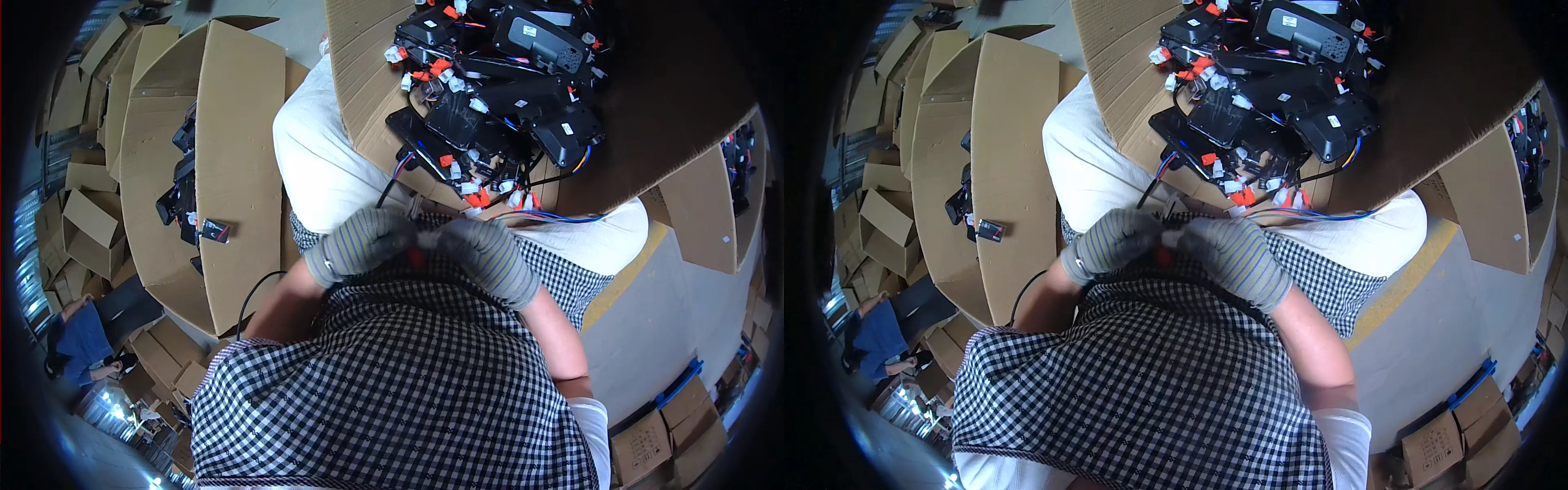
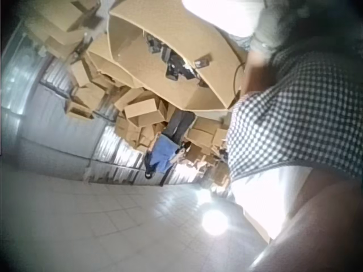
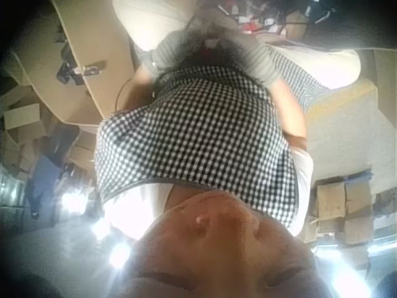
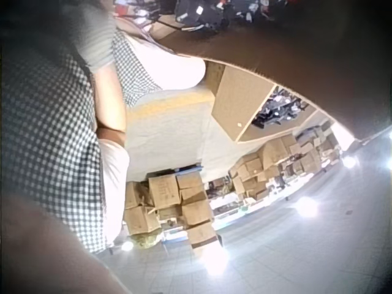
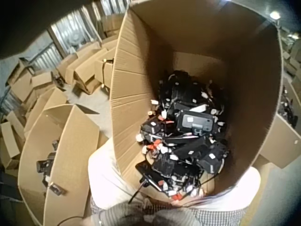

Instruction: The person sorts electronic display controllers by hand, taking them from large cardboard boxes in a warehouse and inspecting them.

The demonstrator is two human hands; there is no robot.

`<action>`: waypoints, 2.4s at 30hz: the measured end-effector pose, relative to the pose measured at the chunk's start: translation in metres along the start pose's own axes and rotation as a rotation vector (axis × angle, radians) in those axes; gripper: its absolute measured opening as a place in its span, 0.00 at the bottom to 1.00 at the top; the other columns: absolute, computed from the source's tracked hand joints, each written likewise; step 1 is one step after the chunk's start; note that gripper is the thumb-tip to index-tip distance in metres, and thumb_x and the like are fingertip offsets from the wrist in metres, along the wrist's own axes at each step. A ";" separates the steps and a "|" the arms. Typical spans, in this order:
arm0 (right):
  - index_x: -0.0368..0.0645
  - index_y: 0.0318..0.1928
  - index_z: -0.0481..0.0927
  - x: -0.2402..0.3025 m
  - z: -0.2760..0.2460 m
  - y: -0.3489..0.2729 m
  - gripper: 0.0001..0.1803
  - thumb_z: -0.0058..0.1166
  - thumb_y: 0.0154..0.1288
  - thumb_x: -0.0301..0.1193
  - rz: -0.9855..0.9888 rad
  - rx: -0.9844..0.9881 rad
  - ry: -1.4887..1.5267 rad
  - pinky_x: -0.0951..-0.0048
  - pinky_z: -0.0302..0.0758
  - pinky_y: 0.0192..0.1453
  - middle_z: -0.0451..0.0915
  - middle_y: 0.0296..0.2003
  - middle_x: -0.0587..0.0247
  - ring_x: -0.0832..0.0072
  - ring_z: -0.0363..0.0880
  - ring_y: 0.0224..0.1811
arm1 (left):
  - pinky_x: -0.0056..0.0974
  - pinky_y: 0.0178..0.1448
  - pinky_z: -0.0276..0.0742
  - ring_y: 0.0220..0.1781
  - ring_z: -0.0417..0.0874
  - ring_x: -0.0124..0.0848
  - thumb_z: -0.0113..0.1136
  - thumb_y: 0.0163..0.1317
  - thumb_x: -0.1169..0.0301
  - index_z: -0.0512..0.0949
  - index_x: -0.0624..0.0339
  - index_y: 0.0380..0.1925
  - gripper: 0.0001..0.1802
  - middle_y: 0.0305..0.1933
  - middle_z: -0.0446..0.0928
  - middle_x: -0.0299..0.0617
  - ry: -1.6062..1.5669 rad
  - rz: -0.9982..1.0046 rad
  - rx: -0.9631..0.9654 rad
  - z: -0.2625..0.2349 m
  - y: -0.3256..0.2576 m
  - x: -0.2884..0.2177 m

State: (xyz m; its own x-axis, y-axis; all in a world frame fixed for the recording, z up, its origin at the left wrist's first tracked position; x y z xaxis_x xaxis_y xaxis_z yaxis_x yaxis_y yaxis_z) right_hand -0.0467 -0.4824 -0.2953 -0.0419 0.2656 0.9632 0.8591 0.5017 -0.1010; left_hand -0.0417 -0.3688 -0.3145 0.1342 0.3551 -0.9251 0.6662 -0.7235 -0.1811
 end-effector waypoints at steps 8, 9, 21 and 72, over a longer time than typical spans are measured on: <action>0.44 0.36 0.84 0.036 0.032 -0.018 0.08 0.56 0.61 0.33 -0.127 0.435 0.054 0.75 0.77 0.40 0.83 0.28 0.65 0.74 0.82 0.29 | 0.33 0.34 0.77 0.34 0.81 0.28 0.51 0.65 0.55 0.70 0.63 0.52 0.24 0.41 0.78 0.43 -0.047 -0.760 -0.450 -0.091 0.054 0.125; 0.44 0.36 0.84 0.038 0.032 -0.020 0.08 0.56 0.61 0.33 -0.126 0.431 0.049 0.75 0.77 0.40 0.83 0.28 0.65 0.74 0.82 0.29 | 0.33 0.29 0.78 0.29 0.81 0.29 0.53 0.63 0.53 0.68 0.64 0.52 0.27 0.40 0.77 0.44 0.074 -0.898 -0.411 -0.090 0.063 0.138; 0.46 0.45 0.83 0.034 0.027 -0.025 0.11 0.52 0.64 0.32 -0.124 0.375 0.312 0.75 0.77 0.39 0.83 0.31 0.64 0.73 0.82 0.31 | 0.43 0.57 0.70 0.51 0.78 0.46 0.55 0.60 0.59 0.70 0.64 0.53 0.25 0.47 0.76 0.55 0.257 -0.337 -0.583 -0.097 0.016 0.076; 0.41 0.33 0.78 -0.025 -0.018 -0.006 0.08 0.54 0.63 0.33 0.119 -0.127 -0.008 0.66 0.73 0.31 0.76 0.24 0.57 0.60 0.76 0.25 | 0.43 0.43 0.77 0.37 0.82 0.39 0.54 0.59 0.63 0.79 0.55 0.36 0.11 0.30 0.80 0.44 0.751 -0.280 0.004 -0.036 0.037 -0.004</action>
State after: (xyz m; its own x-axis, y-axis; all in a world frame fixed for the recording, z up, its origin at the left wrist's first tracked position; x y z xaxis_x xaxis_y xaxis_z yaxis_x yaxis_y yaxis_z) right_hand -0.0416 -0.5063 -0.3143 0.0603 0.3237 0.9442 0.9157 0.3586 -0.1814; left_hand 0.0087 -0.3752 -0.3055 0.4207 0.8266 -0.3738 0.7461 -0.5496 -0.3759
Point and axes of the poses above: each hand's wrist, its own y-axis towards the middle knuckle, its own z-axis out of the palm, x = y × z, the point moved 10 cm from there along y, towards the middle knuckle
